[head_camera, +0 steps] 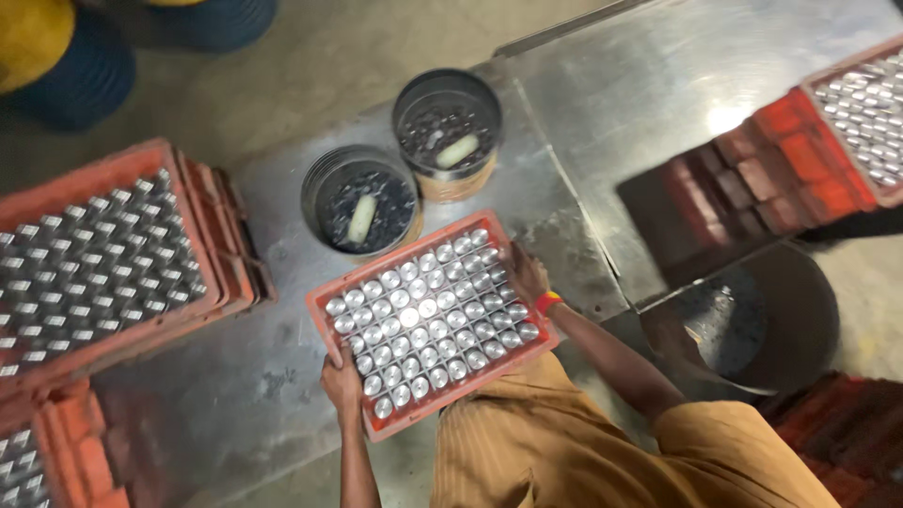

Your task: The person uses a cylindrical polishing tool to rub the tops of small metal parts arranged in a red crate. They systematically move the tool across the parts, then lift the crate to place it on a stack of other crates.

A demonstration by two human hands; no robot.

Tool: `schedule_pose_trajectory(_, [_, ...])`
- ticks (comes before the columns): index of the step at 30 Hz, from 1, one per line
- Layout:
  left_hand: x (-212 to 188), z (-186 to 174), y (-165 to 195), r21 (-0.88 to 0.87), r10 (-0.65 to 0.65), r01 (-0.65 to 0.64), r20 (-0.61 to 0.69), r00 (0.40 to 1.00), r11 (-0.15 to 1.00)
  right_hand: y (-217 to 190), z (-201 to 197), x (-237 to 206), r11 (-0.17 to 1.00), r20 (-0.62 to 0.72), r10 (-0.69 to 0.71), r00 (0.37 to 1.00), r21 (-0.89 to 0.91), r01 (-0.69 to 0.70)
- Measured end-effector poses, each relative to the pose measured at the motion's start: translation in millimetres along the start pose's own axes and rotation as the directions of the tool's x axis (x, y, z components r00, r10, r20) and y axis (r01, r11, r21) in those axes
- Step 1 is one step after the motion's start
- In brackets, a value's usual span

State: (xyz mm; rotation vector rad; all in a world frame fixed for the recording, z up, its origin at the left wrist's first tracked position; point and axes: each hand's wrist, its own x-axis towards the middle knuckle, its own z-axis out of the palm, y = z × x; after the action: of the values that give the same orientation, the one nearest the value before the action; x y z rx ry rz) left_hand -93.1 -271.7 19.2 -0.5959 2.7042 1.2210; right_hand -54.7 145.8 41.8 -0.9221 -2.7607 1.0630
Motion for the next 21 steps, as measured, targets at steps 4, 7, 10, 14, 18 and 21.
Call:
schedule_pose_trajectory(4, [-1,1,3,0.063,0.029,-0.03,0.007,1.0,0.998,-6,-6,-4,0.989,-0.082,-0.133,0.988,-0.071,0.127])
schedule_pose_trajectory(7, [-3,2,3,0.044,0.049,-0.05,0.012,0.999,0.998,-11,-11,-6,0.993,-0.056,-0.106,0.993,-0.06,0.103])
schedule_pose_trajectory(10, [-6,1,2,0.086,0.032,-0.032,0.006,0.999,0.996,-16,-15,-7,0.996,-0.018,-0.076,0.997,-0.048,0.075])
schedule_pose_trajectory(14, [-5,3,4,0.078,0.03,-0.031,0.009,1.0,0.997,-20,-20,-8,0.993,-0.058,-0.105,0.993,-0.065,0.101])
schedule_pose_trajectory(18, [-5,4,2,0.049,0.042,-0.043,0.011,0.999,0.998,-18,-19,-11,0.992,-0.053,-0.11,0.992,-0.068,0.107])
schedule_pose_trajectory(21, [-6,3,0,-0.043,-0.035,0.036,0.03,0.999,0.998,-13,-16,-11,0.993,-0.054,-0.103,0.993,-0.069,0.1])
